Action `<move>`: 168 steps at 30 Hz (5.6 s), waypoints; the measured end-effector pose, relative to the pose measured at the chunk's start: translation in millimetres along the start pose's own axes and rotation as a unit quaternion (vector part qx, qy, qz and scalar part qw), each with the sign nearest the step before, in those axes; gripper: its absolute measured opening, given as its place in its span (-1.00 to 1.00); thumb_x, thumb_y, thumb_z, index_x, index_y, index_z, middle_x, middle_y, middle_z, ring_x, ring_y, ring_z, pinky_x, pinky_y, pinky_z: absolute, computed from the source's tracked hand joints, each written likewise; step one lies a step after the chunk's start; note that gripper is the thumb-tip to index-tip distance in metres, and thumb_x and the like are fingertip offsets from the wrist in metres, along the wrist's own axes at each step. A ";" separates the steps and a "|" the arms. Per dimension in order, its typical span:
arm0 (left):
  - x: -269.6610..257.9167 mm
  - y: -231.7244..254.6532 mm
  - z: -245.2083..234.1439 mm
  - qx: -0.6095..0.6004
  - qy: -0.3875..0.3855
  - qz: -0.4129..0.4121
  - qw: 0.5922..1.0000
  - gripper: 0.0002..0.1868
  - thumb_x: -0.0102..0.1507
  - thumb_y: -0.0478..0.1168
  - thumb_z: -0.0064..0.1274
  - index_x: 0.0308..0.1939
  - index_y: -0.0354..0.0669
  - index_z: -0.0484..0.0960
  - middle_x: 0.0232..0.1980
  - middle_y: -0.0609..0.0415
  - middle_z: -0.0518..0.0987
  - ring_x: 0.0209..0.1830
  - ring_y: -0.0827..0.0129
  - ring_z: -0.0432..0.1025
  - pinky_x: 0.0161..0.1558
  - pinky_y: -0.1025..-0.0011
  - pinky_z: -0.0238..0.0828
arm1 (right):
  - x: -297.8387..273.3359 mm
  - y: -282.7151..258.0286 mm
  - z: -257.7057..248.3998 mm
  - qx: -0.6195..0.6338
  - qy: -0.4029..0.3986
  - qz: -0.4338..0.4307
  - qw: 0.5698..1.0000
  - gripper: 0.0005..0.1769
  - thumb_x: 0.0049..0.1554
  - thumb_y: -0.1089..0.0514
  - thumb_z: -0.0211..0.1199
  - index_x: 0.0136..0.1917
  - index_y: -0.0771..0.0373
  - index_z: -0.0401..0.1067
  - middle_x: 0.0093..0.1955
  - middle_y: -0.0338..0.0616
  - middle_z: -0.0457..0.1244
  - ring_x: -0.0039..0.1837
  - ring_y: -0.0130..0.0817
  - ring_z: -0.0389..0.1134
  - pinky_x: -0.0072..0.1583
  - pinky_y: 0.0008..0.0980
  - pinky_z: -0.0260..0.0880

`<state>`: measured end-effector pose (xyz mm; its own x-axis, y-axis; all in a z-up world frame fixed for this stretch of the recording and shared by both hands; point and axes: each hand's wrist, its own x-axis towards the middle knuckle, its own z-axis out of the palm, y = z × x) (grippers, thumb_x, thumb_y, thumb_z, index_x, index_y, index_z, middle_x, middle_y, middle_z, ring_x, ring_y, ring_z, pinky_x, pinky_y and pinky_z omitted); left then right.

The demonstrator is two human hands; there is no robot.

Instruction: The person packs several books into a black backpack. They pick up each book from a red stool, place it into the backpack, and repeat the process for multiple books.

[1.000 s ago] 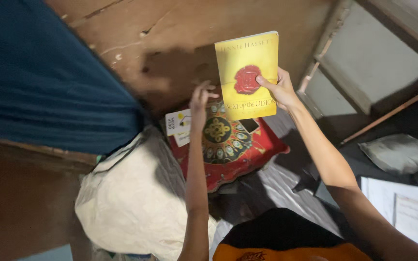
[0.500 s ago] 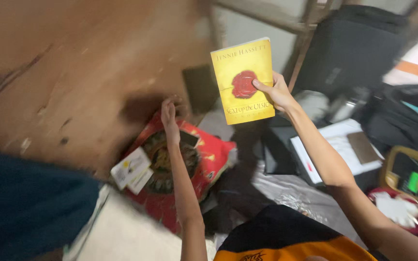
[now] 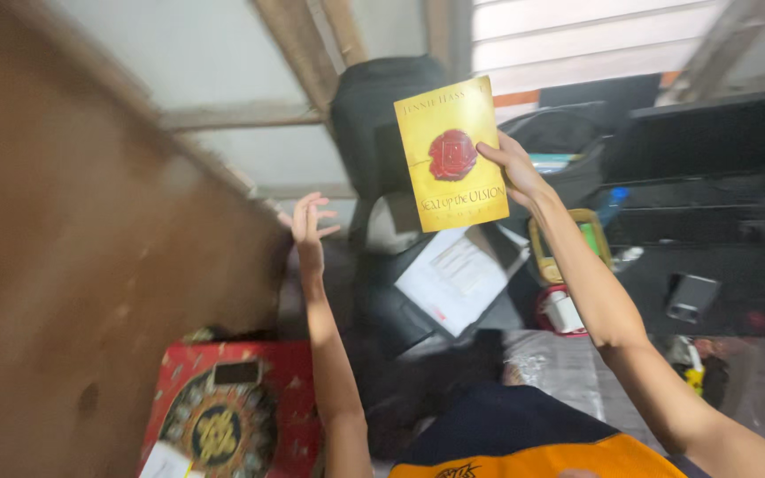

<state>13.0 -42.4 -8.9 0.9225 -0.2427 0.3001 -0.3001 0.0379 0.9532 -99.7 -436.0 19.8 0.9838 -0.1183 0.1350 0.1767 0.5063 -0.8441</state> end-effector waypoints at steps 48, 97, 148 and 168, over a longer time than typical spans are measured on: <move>168.7 -88.7 338.9 0.141 -0.137 -0.040 0.980 -0.57 0.36 0.16 -0.09 0.02 -0.05 0.65 -0.17 0.02 0.74 -0.25 0.33 0.65 -0.29 0.39 0.52 | -39.7 -124.8 -225.3 -0.170 0.240 -0.094 0.951 -0.50 0.21 0.29 0.29 0.38 0.49 0.30 0.28 0.10 0.34 0.24 -0.23 0.44 0.22 -0.27 0.53; 225.3 -273.0 385.1 0.343 -0.478 0.229 0.776 -0.30 0.00 -0.62 0.07 0.21 -0.09 0.62 0.44 0.05 0.38 0.39 0.02 0.31 0.35 0.22 0.28 | 114.7 111.6 -327.0 -0.782 -0.008 0.248 0.571 -0.42 0.04 0.15 0.28 0.36 -0.06 0.45 0.27 0.05 0.35 0.31 0.05 0.38 0.28 -0.04 0.40; 125.8 -17.5 329.5 -0.122 -0.232 0.084 0.961 -0.55 0.43 -0.05 -0.31 0.06 -0.29 0.59 0.11 0.02 0.64 0.14 0.38 0.46 0.29 0.36 0.20 | -41.5 -140.3 -192.9 -0.307 0.156 -0.238 0.908 -0.42 0.46 -0.21 -0.15 0.38 0.31 0.33 0.29 -0.04 0.32 0.36 -0.33 0.31 0.38 -0.31 0.21; -4.3 22.8 -24.2 -0.020 0.051 0.166 0.985 -0.58 0.43 -0.16 -0.30 0.13 -0.38 0.57 0.15 -0.01 0.60 0.17 0.34 0.44 0.32 0.37 0.24 | 90.3 21.0 71.9 -0.226 -0.176 -0.180 0.941 -0.36 0.46 -0.28 -0.07 0.41 0.34 0.29 0.33 -0.01 0.30 0.38 -0.33 0.32 0.41 -0.34 0.27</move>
<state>8.1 -17.0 12.5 0.7959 -0.1112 0.5951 -0.5809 0.1369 0.8024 -4.9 -374.6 51.6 0.8269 0.1178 0.5499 0.5465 0.0624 -0.8352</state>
